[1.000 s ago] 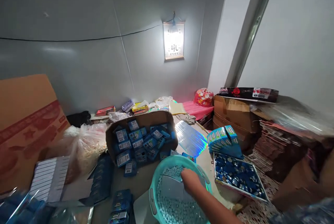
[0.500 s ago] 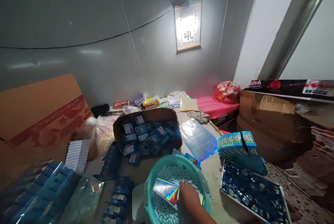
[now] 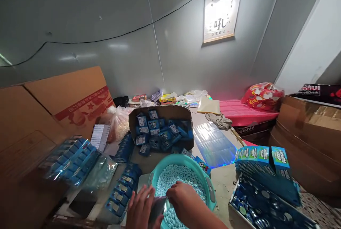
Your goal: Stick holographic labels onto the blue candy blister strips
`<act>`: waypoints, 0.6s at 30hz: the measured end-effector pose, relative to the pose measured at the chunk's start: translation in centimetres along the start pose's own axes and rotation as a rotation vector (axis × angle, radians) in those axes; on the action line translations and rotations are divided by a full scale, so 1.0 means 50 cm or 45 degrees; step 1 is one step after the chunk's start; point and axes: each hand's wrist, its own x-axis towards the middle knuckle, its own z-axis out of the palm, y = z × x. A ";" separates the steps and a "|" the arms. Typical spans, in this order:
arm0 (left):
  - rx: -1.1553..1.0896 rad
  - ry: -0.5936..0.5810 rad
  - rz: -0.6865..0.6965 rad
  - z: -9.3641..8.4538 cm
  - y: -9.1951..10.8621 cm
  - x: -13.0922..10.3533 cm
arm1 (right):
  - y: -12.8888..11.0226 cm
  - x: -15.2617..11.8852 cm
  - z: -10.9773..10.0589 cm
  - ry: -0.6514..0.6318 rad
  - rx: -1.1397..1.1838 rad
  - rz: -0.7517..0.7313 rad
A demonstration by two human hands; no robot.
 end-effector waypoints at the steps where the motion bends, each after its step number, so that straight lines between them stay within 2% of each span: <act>1: 0.013 -0.107 0.049 -0.010 0.014 0.014 | -0.019 -0.003 -0.011 -0.015 0.002 -0.078; 3: 0.062 -0.159 0.097 -0.036 0.037 0.030 | -0.046 -0.005 -0.024 0.003 -0.028 -0.161; 7: 0.167 -0.042 0.198 -0.072 0.052 0.037 | -0.057 0.006 -0.028 0.099 -0.112 -0.194; 13: 0.303 -0.105 0.559 -0.079 0.043 0.082 | -0.021 0.028 -0.025 -0.004 -0.279 -0.212; 15: 0.395 -0.146 0.577 -0.086 0.051 0.098 | -0.016 0.026 -0.027 0.029 -0.262 -0.207; 18: 0.465 -0.222 0.566 -0.100 0.070 0.110 | -0.023 0.012 -0.034 0.085 -0.205 -0.074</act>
